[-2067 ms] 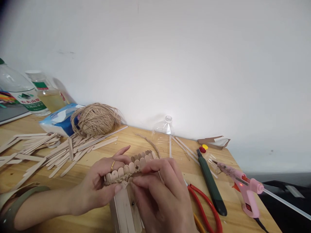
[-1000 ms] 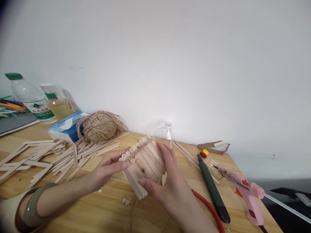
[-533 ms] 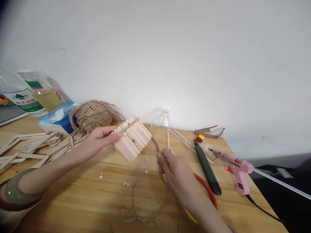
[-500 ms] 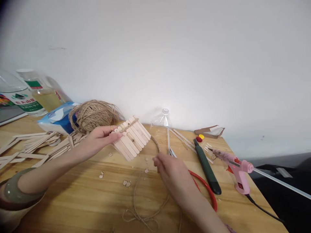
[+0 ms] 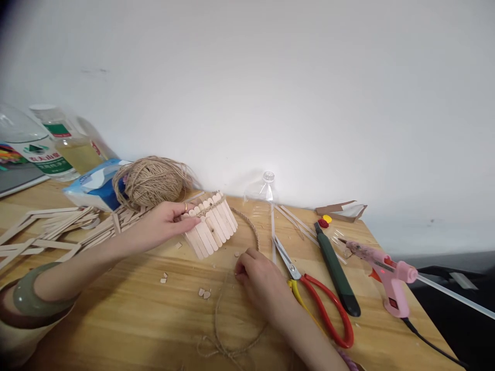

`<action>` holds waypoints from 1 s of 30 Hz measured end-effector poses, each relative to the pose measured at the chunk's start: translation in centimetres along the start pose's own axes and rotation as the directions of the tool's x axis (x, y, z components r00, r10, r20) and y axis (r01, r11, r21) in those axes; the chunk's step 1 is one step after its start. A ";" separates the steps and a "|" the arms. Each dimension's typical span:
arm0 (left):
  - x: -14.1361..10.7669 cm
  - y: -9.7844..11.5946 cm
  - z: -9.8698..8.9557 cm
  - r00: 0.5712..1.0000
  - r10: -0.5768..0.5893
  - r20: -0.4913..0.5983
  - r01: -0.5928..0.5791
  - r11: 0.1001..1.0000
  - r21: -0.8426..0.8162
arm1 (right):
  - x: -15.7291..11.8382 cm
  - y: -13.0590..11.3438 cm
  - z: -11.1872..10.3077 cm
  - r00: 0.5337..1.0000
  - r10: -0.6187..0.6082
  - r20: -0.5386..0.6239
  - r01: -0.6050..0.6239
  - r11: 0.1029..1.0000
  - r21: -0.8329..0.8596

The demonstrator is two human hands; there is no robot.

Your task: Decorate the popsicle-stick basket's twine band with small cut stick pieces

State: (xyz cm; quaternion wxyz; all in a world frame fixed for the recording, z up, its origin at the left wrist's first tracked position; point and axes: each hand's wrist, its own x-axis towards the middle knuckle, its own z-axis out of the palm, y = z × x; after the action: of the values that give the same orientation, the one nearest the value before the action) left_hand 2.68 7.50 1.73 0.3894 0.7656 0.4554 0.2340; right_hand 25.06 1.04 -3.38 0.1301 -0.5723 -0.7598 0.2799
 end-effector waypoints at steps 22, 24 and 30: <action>-4.5 2.9 7.2 0.990 0.105 0.094 -0.074 0.955 -0.287 | -5.7 -3.8 2.5 0.946 0.314 -0.079 -0.055 0.397 0.916; -4.2 2.9 7.2 0.994 -0.028 0.102 0.066 0.915 -0.399 | -6.2 -3.7 2.2 0.920 0.362 -0.147 -0.022 0.423 0.906; -3.0 2.4 6.9 0.954 -0.249 0.165 0.296 0.709 -0.640 | -8.7 0.1 0.3 0.793 0.435 -0.427 -0.052 0.746 0.664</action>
State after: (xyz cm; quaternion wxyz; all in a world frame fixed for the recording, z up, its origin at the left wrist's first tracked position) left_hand 7.39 1.53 -0.37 0.6786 0.5112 0.4382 0.2934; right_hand 27.67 -7.28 -2.61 0.4866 -0.6509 -0.4661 0.3497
